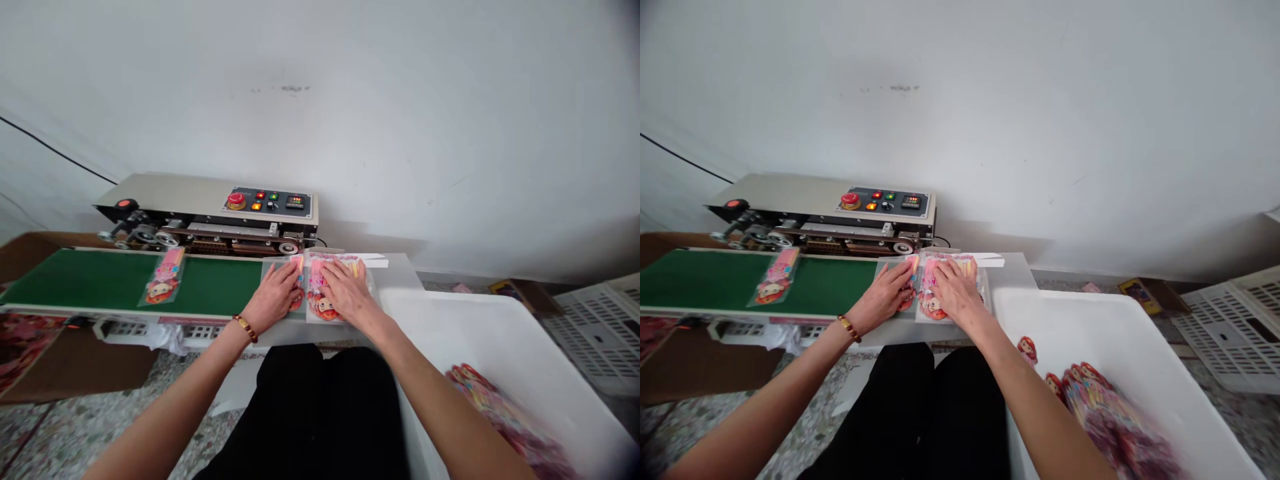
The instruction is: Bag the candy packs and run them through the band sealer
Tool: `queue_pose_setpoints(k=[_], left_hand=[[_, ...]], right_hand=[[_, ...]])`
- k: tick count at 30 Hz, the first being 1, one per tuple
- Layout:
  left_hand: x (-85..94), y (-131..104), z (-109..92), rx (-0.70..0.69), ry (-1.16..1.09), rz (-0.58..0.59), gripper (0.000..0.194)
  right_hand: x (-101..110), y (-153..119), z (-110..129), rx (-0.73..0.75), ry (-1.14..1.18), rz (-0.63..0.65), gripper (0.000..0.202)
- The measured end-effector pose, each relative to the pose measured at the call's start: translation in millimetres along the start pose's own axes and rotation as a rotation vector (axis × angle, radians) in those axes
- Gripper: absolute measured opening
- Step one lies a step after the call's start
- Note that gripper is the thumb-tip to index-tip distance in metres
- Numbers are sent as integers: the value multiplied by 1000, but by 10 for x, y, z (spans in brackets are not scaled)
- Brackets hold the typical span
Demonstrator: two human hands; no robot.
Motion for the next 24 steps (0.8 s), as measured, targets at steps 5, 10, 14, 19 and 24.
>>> queue_pose_setpoints(k=[5, 10, 14, 19, 24], left_hand=[[157, -298, 567, 52, 33, 27, 42], [311, -295, 592, 190, 110, -114, 37], [159, -11, -17, 33, -18, -139, 40], [-40, 127, -193, -3, -17, -85, 44], [-41, 86, 36, -152, -37, 17, 47]], right_hand=[[31, 124, 124, 47, 21, 5, 31], [-13, 290, 307, 109, 52, 22, 30], [52, 274, 240, 71, 114, -12, 40], [92, 110, 44, 5, 86, 9, 38], [-24, -23, -4, -16, 32, 27, 36]])
Point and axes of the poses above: each hand's wrist, its own y-axis towards the middle knuckle, its own x-axis out of the back of the hand, z = x × y, the point moved 6 cm from there along y, towards the middle knuckle, and after that the axes turned 9 degrees about y, right-handed, at the moved point
